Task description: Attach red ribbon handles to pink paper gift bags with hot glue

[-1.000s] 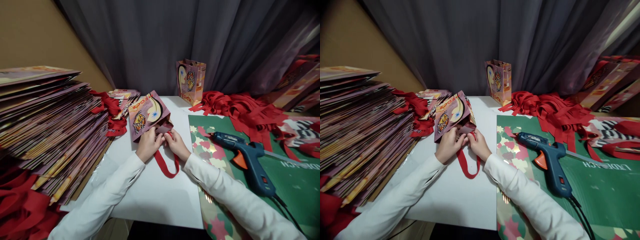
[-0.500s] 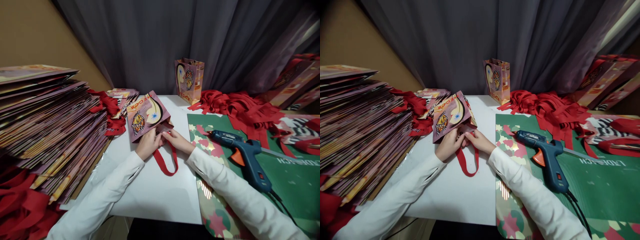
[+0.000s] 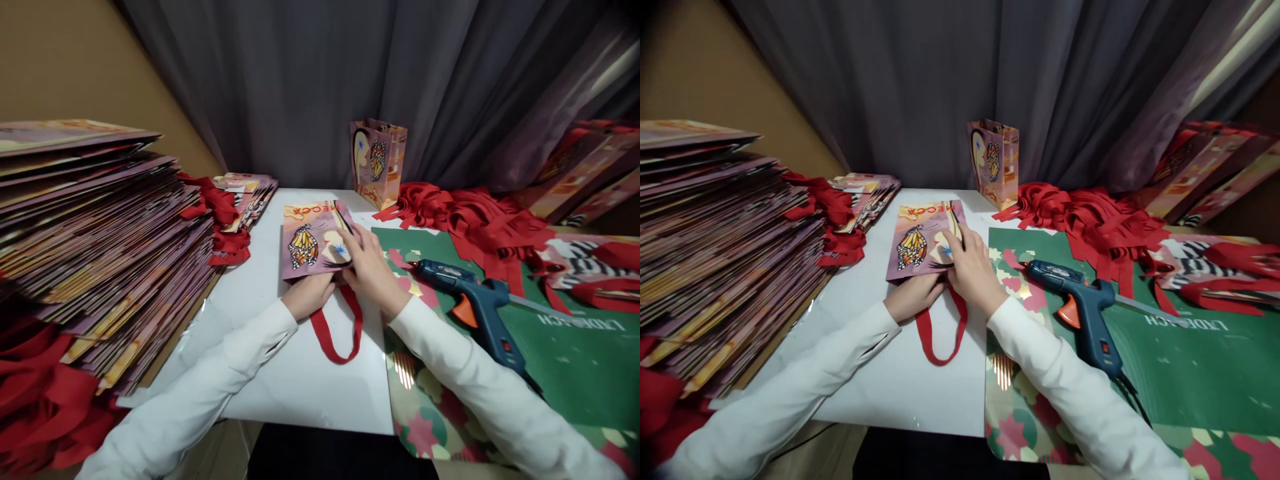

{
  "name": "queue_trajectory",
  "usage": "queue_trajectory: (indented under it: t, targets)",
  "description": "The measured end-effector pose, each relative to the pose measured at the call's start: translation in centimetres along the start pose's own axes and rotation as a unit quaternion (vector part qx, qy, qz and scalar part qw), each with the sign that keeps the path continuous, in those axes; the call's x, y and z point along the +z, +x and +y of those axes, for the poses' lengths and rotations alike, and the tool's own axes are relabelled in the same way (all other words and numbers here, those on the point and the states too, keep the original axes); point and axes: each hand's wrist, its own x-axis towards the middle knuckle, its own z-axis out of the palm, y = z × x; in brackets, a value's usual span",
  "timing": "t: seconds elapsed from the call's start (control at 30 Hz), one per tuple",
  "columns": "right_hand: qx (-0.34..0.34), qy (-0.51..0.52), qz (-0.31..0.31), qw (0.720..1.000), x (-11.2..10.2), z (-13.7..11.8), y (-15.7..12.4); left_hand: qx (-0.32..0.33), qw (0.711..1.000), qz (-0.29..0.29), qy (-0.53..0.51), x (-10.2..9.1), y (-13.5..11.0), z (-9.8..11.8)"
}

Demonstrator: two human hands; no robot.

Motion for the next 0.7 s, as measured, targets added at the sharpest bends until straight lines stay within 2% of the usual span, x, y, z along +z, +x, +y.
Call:
queue_trajectory:
  t: [0.07,0.2,0.27,0.37,0.53,0.7]
  targets:
    - [-0.021,-0.061,-0.028,0.997,0.2,-0.3,0.8,0.002,0.998,-0.033,0.057,-0.4,0.1,0.6]
    - [-0.038,-0.151,-0.076,0.985,0.9,-0.6,1.6,-0.066,0.973,-0.056,0.214,-1.7,-0.9,1.8]
    - [-0.046,-0.176,-0.086,0.98,0.9,-0.6,1.7,-0.097,0.965,-0.048,0.239,-2.1,-1.9,2.2]
    - [-0.055,-0.203,-0.081,0.974,1.0,-0.8,1.5,-0.099,0.964,-0.046,0.244,-2.3,-3.0,2.3]
    - [-0.034,-0.21,-0.081,0.974,1.7,-1.2,1.7,-0.01,0.963,-0.006,0.271,-1.7,-3.8,0.9]
    - [-0.007,-0.206,-0.09,0.974,1.1,-1.1,2.6,0.114,0.953,0.107,0.26,-1.2,-5.9,-0.3]
